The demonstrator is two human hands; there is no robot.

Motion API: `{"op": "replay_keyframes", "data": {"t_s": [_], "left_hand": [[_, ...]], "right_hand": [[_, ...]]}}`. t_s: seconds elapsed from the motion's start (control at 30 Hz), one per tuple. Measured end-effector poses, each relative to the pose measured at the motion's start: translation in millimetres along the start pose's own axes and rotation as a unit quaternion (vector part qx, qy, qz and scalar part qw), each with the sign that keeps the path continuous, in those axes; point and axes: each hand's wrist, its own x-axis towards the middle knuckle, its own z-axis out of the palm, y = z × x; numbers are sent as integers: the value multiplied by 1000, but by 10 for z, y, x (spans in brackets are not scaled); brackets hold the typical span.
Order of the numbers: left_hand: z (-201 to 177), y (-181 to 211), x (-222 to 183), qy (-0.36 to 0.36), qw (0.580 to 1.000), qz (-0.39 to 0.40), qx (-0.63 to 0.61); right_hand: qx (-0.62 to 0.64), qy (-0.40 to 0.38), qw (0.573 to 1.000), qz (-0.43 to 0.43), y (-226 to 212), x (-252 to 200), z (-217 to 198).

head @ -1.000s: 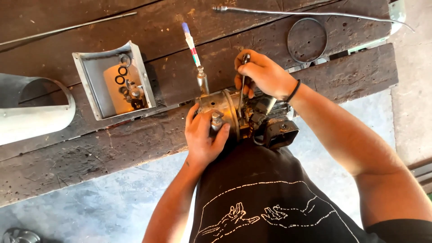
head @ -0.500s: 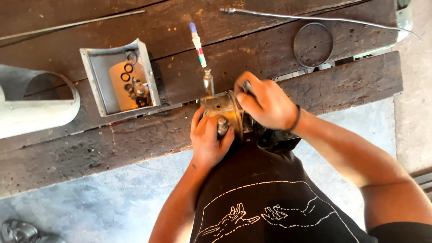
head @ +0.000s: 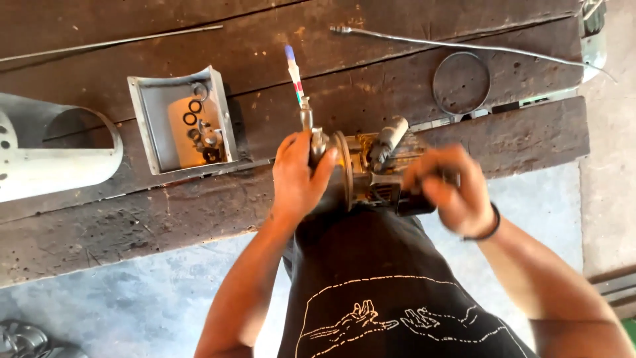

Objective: Disassembling an electric motor by loosening bolts with a wrench and removing the outer housing components.

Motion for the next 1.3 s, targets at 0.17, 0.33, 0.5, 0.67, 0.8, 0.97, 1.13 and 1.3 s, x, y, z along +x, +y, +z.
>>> {"op": "replay_keyframes", "data": {"t_s": [0.17, 0.33, 0.5, 0.67, 0.8, 0.97, 1.13, 1.3], "left_hand": [[-80, 55, -230, 15, 998, 59, -29], [-145, 129, -371, 26, 994, 91, -46], [-135, 151, -384, 45, 994, 91, -48], [-131, 161, -420, 40, 994, 90, -48], [-145, 204, -301, 40, 995, 85, -30], [-153, 136, -93, 25, 995, 88, -31], [-30, -38, -227, 34, 995, 85, -46], [-252, 326, -284, -29, 998, 55, -13]], "right_hand": [[122, 29, 946, 299, 253, 550, 59], [113, -24, 891, 439, 499, 844, 181], [164, -24, 856, 490, 663, 964, 265], [-31, -69, 909, 410, 323, 905, 358], [-212, -121, 952, -183, 238, 102, 456], [-113, -86, 965, -223, 385, -405, 310], [-18, 26, 997, 70, 166, 341, 136], [97, 49, 942, 318, 162, 739, 198]]}}
